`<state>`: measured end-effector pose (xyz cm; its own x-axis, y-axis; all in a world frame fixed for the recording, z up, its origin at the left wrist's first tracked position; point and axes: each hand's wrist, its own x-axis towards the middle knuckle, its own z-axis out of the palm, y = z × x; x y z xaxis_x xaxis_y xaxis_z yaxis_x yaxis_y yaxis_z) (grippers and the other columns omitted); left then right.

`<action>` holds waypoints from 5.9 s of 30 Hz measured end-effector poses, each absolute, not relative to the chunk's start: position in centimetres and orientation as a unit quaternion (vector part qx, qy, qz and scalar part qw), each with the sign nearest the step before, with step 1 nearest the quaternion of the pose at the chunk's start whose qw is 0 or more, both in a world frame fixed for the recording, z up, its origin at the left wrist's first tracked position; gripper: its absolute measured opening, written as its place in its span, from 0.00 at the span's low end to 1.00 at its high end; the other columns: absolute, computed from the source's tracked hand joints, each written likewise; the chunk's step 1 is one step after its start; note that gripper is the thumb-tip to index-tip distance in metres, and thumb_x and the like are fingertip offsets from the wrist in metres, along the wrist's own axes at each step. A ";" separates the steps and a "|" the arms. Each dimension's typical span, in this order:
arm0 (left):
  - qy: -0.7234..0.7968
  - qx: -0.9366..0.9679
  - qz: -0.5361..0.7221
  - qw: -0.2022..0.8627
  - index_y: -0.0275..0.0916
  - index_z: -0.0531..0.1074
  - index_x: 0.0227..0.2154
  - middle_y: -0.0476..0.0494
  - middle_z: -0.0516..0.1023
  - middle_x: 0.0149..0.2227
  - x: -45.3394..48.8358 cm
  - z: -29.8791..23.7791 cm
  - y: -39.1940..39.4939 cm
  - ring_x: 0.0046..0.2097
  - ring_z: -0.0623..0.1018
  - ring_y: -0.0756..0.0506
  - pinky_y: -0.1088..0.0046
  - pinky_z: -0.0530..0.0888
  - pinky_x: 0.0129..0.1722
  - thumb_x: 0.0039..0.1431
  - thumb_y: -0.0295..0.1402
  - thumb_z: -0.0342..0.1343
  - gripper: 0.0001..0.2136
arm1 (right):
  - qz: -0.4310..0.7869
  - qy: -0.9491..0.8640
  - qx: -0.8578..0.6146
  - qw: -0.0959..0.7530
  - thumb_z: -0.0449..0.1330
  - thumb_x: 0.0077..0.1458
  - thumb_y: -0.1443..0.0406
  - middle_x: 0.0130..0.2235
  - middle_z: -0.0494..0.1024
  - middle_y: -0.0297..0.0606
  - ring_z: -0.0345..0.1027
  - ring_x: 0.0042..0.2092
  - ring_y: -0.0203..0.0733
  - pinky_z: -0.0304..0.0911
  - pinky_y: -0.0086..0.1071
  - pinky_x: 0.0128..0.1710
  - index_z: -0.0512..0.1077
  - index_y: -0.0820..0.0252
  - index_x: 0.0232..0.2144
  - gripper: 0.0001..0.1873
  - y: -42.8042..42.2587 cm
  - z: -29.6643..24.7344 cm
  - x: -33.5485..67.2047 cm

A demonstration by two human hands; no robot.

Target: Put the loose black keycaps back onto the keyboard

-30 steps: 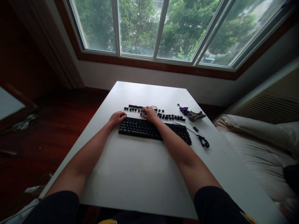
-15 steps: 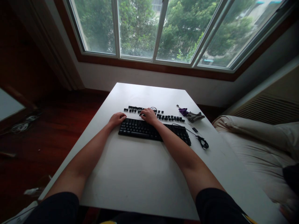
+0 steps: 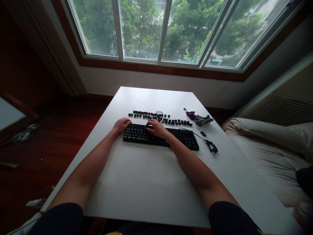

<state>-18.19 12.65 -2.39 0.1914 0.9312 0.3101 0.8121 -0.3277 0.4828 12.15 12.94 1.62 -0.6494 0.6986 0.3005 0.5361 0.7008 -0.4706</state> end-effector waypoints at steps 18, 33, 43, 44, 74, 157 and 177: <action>0.576 0.766 0.270 0.095 0.42 0.79 0.37 0.43 0.79 0.40 -18.0 -2.5 12.8 0.44 0.76 0.42 0.65 0.71 0.47 0.65 0.41 0.47 0.16 | 0.154 -0.900 -0.349 0.213 0.64 0.59 0.61 0.46 0.77 0.40 0.68 0.49 0.44 0.61 0.36 0.51 0.79 0.56 0.38 0.07 12.5 0.8 11.6; 0.577 0.753 0.296 0.111 0.43 0.79 0.37 0.44 0.78 0.40 -17.9 -2.3 12.4 0.42 0.76 0.43 0.65 0.72 0.46 0.63 0.41 0.49 0.14 | 0.041 -0.913 -0.389 0.114 0.59 0.64 0.60 0.47 0.77 0.43 0.65 0.50 0.47 0.60 0.36 0.48 0.76 0.58 0.44 0.11 10.2 2.5 10.6; 0.466 0.844 0.213 0.158 0.45 0.76 0.52 0.41 0.75 0.53 -15.9 1.4 10.8 0.56 0.71 0.38 0.59 0.67 0.58 0.60 0.53 0.54 0.23 | 0.008 -0.901 -0.423 0.094 0.55 0.66 0.61 0.48 0.77 0.45 0.68 0.50 0.47 0.60 0.35 0.48 0.74 0.60 0.45 0.12 8.8 2.7 10.1; 0.455 0.856 0.183 0.161 0.45 0.74 0.54 0.40 0.74 0.55 -15.7 1.8 10.6 0.57 0.70 0.37 0.59 0.66 0.59 0.58 0.54 0.55 0.26 | 0.013 -0.900 -0.426 0.088 0.55 0.66 0.61 0.48 0.77 0.45 0.68 0.50 0.47 0.61 0.35 0.48 0.74 0.60 0.45 0.12 8.8 2.8 10.1; 0.426 0.880 0.158 0.135 0.48 0.59 0.68 0.38 0.55 0.69 -15.0 0.3 9.7 0.68 0.57 0.31 0.53 0.57 0.67 0.43 0.56 0.67 0.48 | 0.075 -0.892 -0.429 0.123 0.57 0.65 0.61 0.48 0.78 0.41 0.70 0.50 0.42 0.61 0.32 0.49 0.76 0.57 0.46 0.11 11.7 3.5 11.3; 0.582 0.741 0.322 0.090 0.45 0.80 0.39 0.45 0.79 0.45 -16.3 -2.5 12.5 0.51 0.73 0.40 0.59 0.68 0.57 0.61 0.35 0.54 0.10 | 0.025 -0.848 -0.497 0.185 0.51 0.68 0.62 0.45 0.77 0.43 0.68 0.48 0.46 0.59 0.34 0.45 0.74 0.57 0.43 0.12 17.9 1.1 8.9; 0.578 0.741 0.320 0.116 0.48 0.80 0.43 0.49 0.79 0.49 -16.9 -2.4 12.0 0.53 0.74 0.41 0.61 0.69 0.57 0.63 0.38 0.52 0.13 | -0.061 -0.922 -0.379 0.060 0.65 0.58 0.58 0.48 0.75 0.45 0.63 0.51 0.51 0.58 0.39 0.49 0.77 0.55 0.45 0.13 20.3 2.4 11.2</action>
